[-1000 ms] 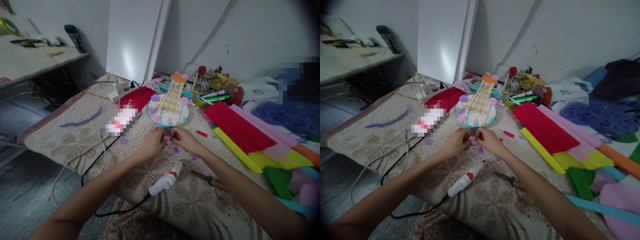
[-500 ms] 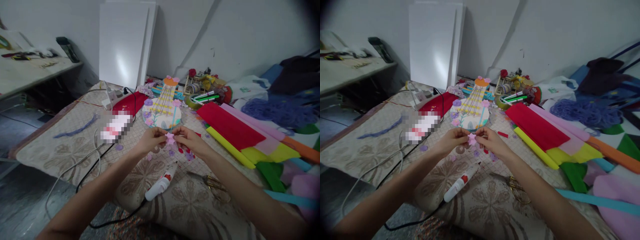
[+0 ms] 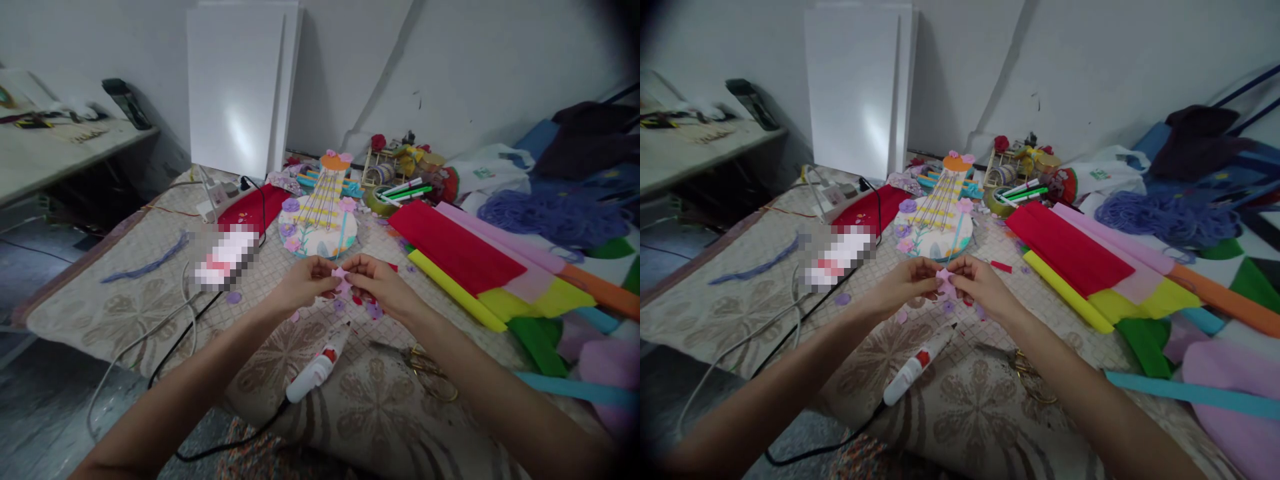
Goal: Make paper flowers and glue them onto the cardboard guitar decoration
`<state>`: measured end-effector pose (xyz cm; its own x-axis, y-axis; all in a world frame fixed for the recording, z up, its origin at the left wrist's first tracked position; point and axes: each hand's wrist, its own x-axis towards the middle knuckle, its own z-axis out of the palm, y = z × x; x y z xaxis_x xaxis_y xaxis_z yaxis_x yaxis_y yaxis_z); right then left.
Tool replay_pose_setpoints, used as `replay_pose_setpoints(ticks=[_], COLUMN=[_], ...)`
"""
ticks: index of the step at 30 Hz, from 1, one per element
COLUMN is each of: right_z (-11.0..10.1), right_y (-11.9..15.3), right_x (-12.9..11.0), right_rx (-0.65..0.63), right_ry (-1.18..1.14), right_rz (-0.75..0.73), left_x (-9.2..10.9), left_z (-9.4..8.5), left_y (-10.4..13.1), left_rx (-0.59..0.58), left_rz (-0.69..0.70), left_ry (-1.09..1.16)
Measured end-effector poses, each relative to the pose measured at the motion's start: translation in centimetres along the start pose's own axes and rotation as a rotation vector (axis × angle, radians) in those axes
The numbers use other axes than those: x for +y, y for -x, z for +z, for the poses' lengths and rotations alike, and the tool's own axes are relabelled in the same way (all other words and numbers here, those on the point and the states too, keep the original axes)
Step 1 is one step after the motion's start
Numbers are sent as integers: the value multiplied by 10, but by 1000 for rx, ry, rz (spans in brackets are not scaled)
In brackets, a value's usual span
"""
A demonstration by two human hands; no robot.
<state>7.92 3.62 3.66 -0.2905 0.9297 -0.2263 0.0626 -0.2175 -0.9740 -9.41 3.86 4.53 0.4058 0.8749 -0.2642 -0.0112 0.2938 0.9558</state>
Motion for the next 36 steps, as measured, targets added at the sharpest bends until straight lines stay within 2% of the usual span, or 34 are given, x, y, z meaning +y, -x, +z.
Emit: replay_pose_setpoints(ticks=[13,23,31,36], right_z=[-1,1,2,1], right_y=[5,-2,3,6], right_x=[-4,5,0,-2], right_rx=[-30,7,38,5], right_ry=[-11,-21,-41,-36], right_rz=[7,18,45,52], left_x=[-3,7,-3,-5], left_z=[-2,3,3,4], left_y=[-4,0,-9,-11], left_rx=[-24,-64,-41,-54], left_rz=[-18,-45,-29,-43], left_ry=[36,-15,43,59])
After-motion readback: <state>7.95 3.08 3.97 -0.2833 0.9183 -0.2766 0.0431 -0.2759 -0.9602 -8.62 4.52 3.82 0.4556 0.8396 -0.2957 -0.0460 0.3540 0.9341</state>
